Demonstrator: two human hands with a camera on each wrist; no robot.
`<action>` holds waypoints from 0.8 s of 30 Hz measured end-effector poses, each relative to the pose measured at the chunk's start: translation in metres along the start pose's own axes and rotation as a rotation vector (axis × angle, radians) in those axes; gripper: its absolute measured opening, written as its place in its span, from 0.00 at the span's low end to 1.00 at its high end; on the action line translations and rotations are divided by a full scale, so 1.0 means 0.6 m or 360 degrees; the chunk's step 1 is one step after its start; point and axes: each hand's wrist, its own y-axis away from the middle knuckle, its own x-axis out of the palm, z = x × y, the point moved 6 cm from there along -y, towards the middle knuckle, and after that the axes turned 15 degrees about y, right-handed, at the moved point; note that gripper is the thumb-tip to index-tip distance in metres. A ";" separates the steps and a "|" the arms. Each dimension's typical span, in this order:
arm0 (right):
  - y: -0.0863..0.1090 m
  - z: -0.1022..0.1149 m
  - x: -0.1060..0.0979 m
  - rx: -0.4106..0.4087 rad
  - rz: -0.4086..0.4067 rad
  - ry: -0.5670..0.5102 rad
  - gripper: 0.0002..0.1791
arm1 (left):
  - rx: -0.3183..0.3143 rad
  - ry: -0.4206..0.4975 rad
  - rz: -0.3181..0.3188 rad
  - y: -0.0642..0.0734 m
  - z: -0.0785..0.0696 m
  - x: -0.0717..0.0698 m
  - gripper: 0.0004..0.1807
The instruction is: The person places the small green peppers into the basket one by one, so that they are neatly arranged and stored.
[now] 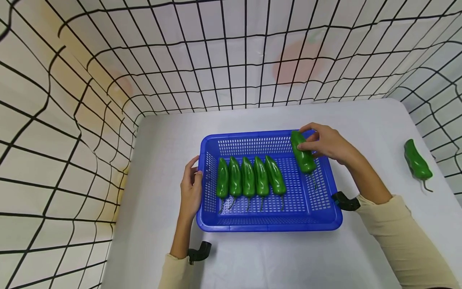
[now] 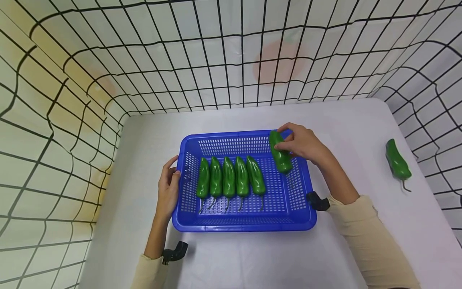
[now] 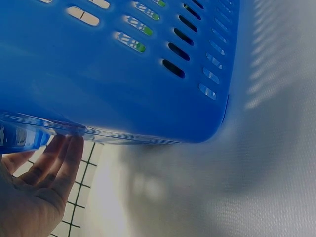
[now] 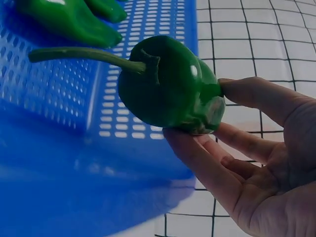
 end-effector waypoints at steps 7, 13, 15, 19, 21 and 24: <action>-0.006 0.011 0.029 -0.0027 0.0084 0.0028 0.32 | 0.0004 0.0006 0.0001 0.000 0.002 0.000 0.25; -0.013 0.014 0.057 -0.0020 0.0110 0.0118 0.31 | 0.0016 0.0007 0.0001 0.000 0.000 0.000 0.25; -0.017 0.013 0.064 -0.0021 0.0109 0.0151 0.31 | 0.0012 0.0004 0.0000 0.000 0.000 0.000 0.25; -0.025 0.008 0.079 -0.0011 0.0128 0.0194 0.32 | 0.0004 0.0002 0.0007 0.001 0.003 0.001 0.25; -0.029 0.006 0.088 -0.0012 0.0140 0.0223 0.31 | 0.0006 0.0000 0.0007 0.001 0.003 0.001 0.25; -0.034 0.002 0.102 -0.0021 0.0165 0.0280 0.31 | 0.0005 -0.0009 0.0001 0.000 0.003 0.001 0.25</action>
